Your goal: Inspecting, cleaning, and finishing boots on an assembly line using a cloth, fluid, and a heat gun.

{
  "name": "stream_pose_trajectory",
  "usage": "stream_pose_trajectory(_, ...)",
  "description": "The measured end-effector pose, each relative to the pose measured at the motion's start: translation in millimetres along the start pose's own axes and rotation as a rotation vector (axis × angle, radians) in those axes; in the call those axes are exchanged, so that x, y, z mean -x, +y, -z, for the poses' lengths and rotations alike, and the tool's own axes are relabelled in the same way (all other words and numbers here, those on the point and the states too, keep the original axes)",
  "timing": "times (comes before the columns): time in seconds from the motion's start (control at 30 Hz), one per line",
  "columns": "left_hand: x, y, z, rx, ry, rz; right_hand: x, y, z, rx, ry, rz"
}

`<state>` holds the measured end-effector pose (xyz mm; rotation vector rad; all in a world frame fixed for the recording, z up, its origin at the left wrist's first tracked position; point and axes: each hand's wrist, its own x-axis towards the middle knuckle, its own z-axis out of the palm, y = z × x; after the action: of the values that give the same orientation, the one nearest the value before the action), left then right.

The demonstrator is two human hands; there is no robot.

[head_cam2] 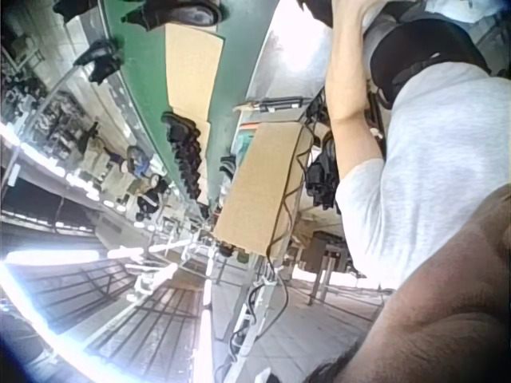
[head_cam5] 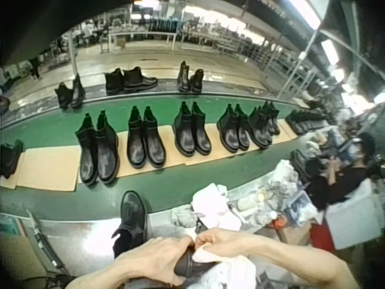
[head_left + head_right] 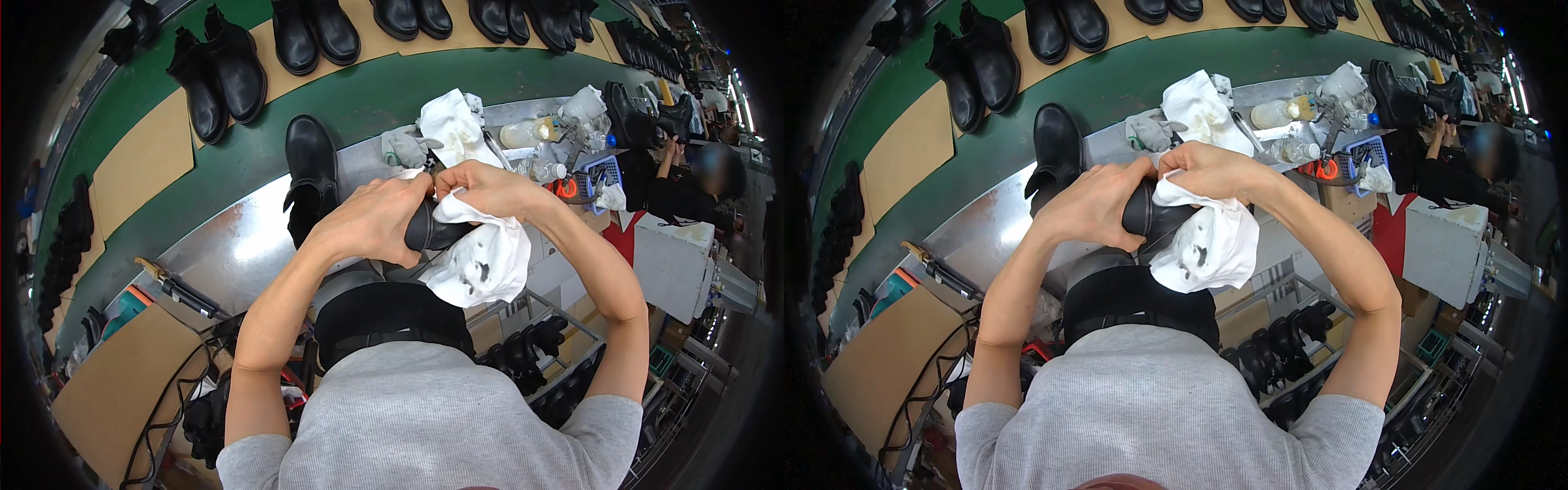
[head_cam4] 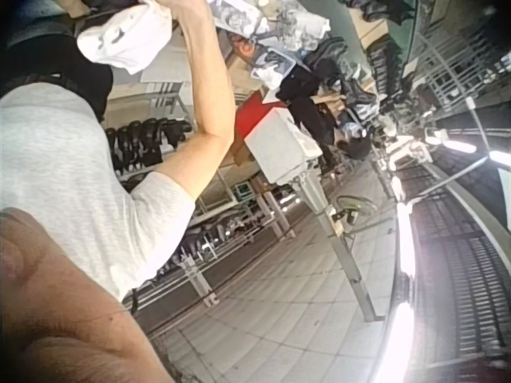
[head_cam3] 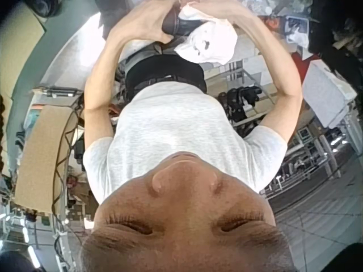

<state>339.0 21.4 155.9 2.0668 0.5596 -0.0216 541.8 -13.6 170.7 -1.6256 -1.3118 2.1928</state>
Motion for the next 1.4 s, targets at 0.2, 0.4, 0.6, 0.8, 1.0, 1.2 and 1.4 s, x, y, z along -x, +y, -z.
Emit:
stream_pose_trajectory(0.2,0.0,0.2,-0.8,0.026,0.004,-0.01,3.3,0.2,0.5,-0.035,-0.029,-0.039)
stream_pose_trajectory(0.4,0.2,-1.8,-5.1,0.021,0.041,-0.039,2.9,-1.8,-0.5,-0.045,-0.038,-0.036)
stream_pose_trajectory(0.6,0.1,-1.1,-4.6,0.034,0.035,-0.033,3.0,-0.6,-1.2,-0.094,-0.016,-0.052)
stream_pose_trajectory(0.8,0.9,3.8,-0.5,0.04,0.002,0.0,3.3,-1.5,-0.2,-0.015,-0.037,-0.02)
stream_pose_trajectory(1.0,0.6,-0.5,-6.3,0.028,0.023,-0.013,1.2,3.1,-1.2,-0.091,0.001,-0.055)
stream_pose_trajectory(1.2,0.7,2.1,-3.1,0.027,0.02,-0.006,3.2,5.8,-0.8,-0.028,0.004,-0.008)
stream_pose_trajectory(1.4,1.2,-3.0,-7.5,0.047,0.05,-0.036,2.4,-0.5,-4.5,-0.11,0.036,-0.028)
